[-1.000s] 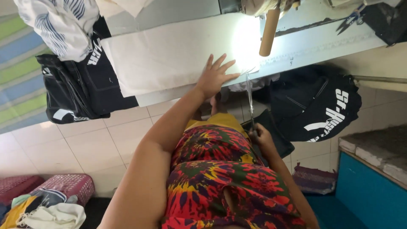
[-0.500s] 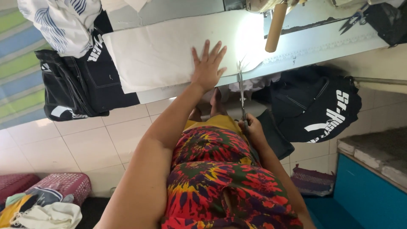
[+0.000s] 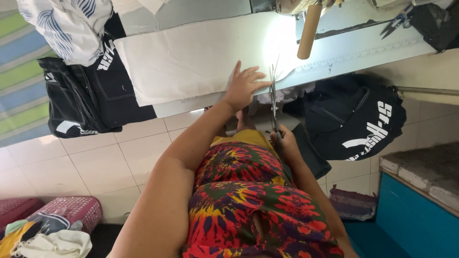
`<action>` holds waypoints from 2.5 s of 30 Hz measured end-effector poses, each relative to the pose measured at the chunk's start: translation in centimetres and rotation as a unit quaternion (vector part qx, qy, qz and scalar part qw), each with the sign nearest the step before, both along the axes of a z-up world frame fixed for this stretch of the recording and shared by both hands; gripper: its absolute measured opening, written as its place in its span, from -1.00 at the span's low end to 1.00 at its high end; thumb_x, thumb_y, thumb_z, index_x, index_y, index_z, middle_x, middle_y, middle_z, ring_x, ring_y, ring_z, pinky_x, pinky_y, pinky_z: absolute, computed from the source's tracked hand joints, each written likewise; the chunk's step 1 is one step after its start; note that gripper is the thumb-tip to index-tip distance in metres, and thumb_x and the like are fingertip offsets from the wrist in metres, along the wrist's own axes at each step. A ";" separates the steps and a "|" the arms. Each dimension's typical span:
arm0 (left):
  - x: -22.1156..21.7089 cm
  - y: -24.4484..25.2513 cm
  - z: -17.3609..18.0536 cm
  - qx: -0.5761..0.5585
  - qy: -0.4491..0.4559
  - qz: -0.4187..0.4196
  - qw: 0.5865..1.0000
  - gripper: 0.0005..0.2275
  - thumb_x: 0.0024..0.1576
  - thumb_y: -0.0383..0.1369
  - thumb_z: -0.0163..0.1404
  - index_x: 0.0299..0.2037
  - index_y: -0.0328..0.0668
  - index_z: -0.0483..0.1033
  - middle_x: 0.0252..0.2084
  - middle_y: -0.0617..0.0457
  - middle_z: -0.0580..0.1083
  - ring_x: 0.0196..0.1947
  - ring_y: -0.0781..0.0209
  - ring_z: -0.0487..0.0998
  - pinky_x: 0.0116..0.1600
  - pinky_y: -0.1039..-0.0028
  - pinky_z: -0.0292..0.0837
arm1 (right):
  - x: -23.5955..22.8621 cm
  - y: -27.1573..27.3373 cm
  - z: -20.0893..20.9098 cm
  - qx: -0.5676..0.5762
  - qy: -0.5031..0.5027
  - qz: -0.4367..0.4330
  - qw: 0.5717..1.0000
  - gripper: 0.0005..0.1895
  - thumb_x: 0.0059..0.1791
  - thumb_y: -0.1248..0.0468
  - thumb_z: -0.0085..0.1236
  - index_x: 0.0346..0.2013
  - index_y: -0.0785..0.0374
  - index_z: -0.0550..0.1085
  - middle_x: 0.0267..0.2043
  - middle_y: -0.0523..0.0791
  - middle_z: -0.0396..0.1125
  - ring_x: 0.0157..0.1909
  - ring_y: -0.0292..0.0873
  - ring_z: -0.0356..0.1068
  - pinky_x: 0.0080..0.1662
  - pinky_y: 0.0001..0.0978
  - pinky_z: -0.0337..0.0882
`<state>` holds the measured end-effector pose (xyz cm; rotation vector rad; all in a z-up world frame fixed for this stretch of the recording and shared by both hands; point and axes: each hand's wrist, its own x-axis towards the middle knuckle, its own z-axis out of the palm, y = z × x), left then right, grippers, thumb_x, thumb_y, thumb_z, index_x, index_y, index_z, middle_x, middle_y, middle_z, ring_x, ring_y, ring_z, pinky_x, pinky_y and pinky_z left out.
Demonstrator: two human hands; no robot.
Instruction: The person cuts a large piece of white fabric on a table using shears. They repeatedly fold the fabric, cut along the edges, and move the cut pieces aside to continue cutting the remaining material.
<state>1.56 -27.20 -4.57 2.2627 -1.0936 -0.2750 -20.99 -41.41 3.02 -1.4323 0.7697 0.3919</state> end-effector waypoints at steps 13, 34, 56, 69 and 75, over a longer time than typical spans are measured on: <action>4.2 0.9 7.1 0.263 0.057 -0.007 0.963 -0.42 0.37 0.19 -0.53 0.58 0.40 -0.28 0.63 0.21 -0.32 0.58 -0.17 -0.42 0.45 -0.42 -0.58 | 0.5 0.9 3.4 -0.029 0.022 -0.023 0.999 -0.68 -0.05 0.21 0.39 -0.45 0.29 0.40 -0.70 -0.07 0.24 -0.62 -0.27 0.25 -0.49 -0.50 0.26; 1.2 1.9 7.7 0.267 0.051 -0.014 0.962 -0.25 0.24 0.36 -0.50 0.58 0.30 -0.28 0.62 0.29 -0.32 0.59 -0.09 -0.44 0.48 -0.37 -0.53 | 1.9 1.0 0.7 -0.030 -0.010 -0.005 0.999 -0.59 0.02 -0.02 0.27 -0.48 0.20 0.41 -0.71 -0.11 0.29 -0.60 -0.25 0.35 -0.46 -0.51 0.30; 3.0 0.0 9.3 0.306 0.064 -0.003 0.950 -0.49 0.40 -0.01 -0.64 0.57 0.22 -0.24 0.62 0.28 -0.27 0.59 -0.02 -0.37 0.52 -0.28 -0.52 | 2.3 0.3 -1.3 -0.068 -0.006 0.015 0.998 -0.58 -0.06 -0.02 0.39 -0.50 0.18 0.40 -0.76 -0.10 0.28 -0.67 -0.24 0.33 -0.54 -0.55 0.21; 3.0 0.1 10.3 0.330 0.045 -0.019 0.943 -0.45 0.40 0.07 -0.70 0.57 0.25 -0.39 0.62 0.25 -0.37 0.60 -0.01 -0.40 0.51 -0.30 -0.48 | 3.8 0.9 -1.6 -0.041 -0.015 -0.001 0.999 -0.65 0.00 0.09 0.33 -0.45 0.21 0.37 -0.75 -0.09 0.28 -0.69 -0.24 0.30 -0.55 -0.56 0.14; 2.2 0.7 10.1 0.335 0.034 -0.037 0.941 -0.44 0.39 0.08 -0.67 0.57 0.26 -0.39 0.62 0.25 -0.36 0.60 -0.01 -0.39 0.50 -0.31 -0.49 | 3.8 0.1 -2.8 0.011 -0.032 -0.013 0.999 -0.55 0.04 -0.10 0.20 -0.41 0.23 0.44 -0.70 -0.02 0.32 -0.64 -0.17 0.37 -0.51 -0.49 0.25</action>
